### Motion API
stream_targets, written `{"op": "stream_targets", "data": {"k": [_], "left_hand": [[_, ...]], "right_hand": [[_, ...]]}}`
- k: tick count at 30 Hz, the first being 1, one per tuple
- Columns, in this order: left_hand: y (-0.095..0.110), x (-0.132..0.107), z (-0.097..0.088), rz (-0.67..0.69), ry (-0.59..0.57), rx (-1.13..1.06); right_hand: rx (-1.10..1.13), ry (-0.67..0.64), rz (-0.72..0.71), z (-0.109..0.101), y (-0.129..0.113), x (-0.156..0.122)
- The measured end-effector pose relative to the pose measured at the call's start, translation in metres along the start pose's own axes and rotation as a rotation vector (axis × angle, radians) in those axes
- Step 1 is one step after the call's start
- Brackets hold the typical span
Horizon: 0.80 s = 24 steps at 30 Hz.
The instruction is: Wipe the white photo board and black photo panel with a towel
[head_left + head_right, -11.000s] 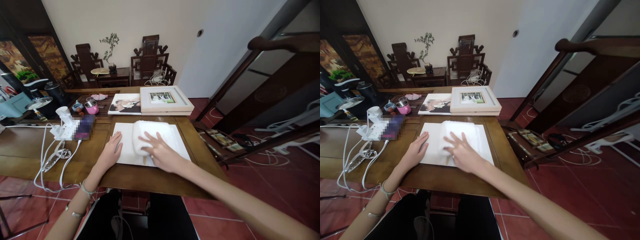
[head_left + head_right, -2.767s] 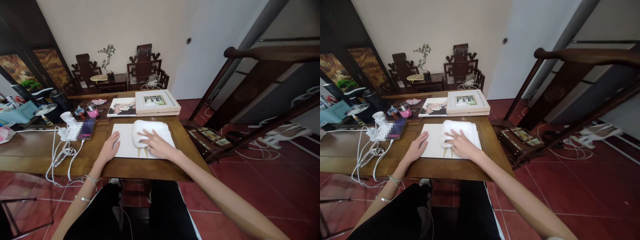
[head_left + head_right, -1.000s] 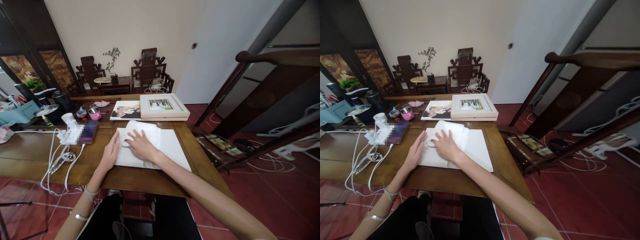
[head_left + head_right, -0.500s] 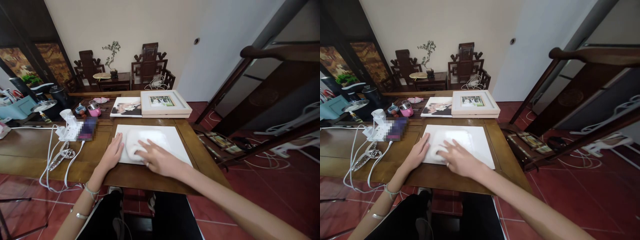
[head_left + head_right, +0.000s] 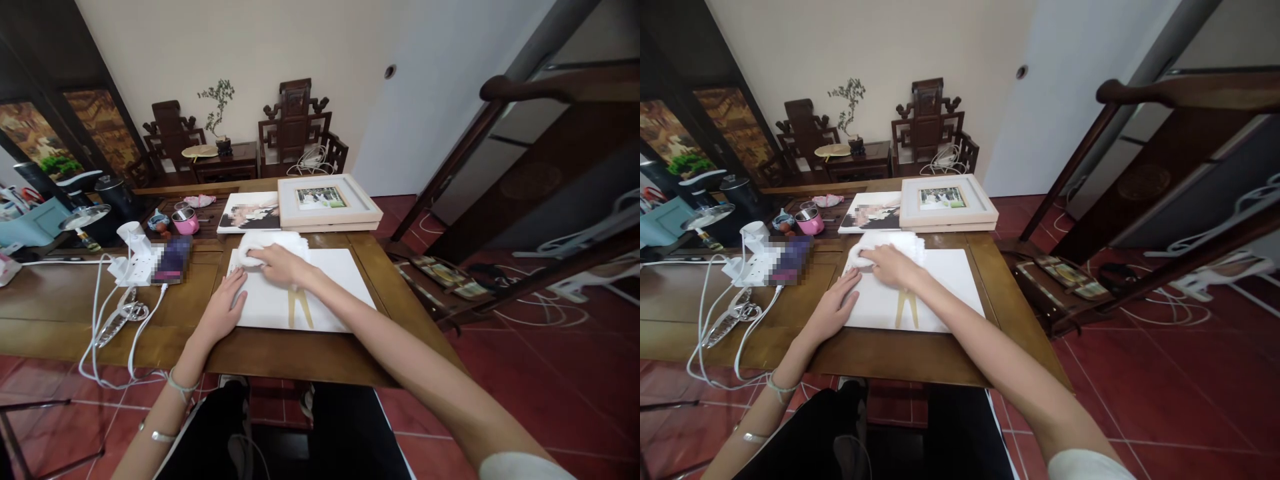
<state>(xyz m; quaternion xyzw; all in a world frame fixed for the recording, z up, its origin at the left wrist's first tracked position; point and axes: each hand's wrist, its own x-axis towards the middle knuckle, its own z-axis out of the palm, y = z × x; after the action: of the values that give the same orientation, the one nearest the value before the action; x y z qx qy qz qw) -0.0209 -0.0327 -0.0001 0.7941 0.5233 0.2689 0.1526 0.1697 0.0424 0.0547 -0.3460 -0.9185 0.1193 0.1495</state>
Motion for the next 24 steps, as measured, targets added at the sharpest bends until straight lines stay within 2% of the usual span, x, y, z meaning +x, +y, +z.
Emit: {"op": "stream_targets", "data": {"k": [4, 7, 9, 12, 15, 18, 20, 24], "left_hand": [[0.001, -0.001, 0.0, 0.008, -0.008, -0.008], [0.001, -0.001, -0.001, 0.012, -0.008, -0.007], [0.001, -0.001, -0.001, 0.015, -0.005, -0.003], [0.001, 0.0, -0.001, 0.018, 0.005, -0.002], [0.0, 0.0, 0.0, 0.028, 0.013, -0.005], [-0.001, 0.0, -0.001, 0.03, 0.006, 0.002], [-0.001, 0.0, -0.002, 0.027, 0.001, 0.008], [0.0, 0.0, -0.003, 0.028, -0.007, 0.008]], "right_hand": [[-0.035, 0.036, 0.103, -0.014, 0.037, -0.053], [-0.084, 0.039, 0.133, -0.017, 0.044, -0.1], [-0.108, 0.01, 0.112, -0.016, 0.034, -0.131], [-0.078, -0.045, 0.065, -0.017, 0.005, -0.172], [-0.029, -0.084, 0.029, -0.02, -0.017, -0.198], [0.001, -0.101, 0.031, -0.023, -0.012, -0.199], [0.012, -0.088, 0.062, -0.023, 0.006, -0.186], [-0.018, -0.031, 0.111, -0.023, 0.053, -0.142]]}}
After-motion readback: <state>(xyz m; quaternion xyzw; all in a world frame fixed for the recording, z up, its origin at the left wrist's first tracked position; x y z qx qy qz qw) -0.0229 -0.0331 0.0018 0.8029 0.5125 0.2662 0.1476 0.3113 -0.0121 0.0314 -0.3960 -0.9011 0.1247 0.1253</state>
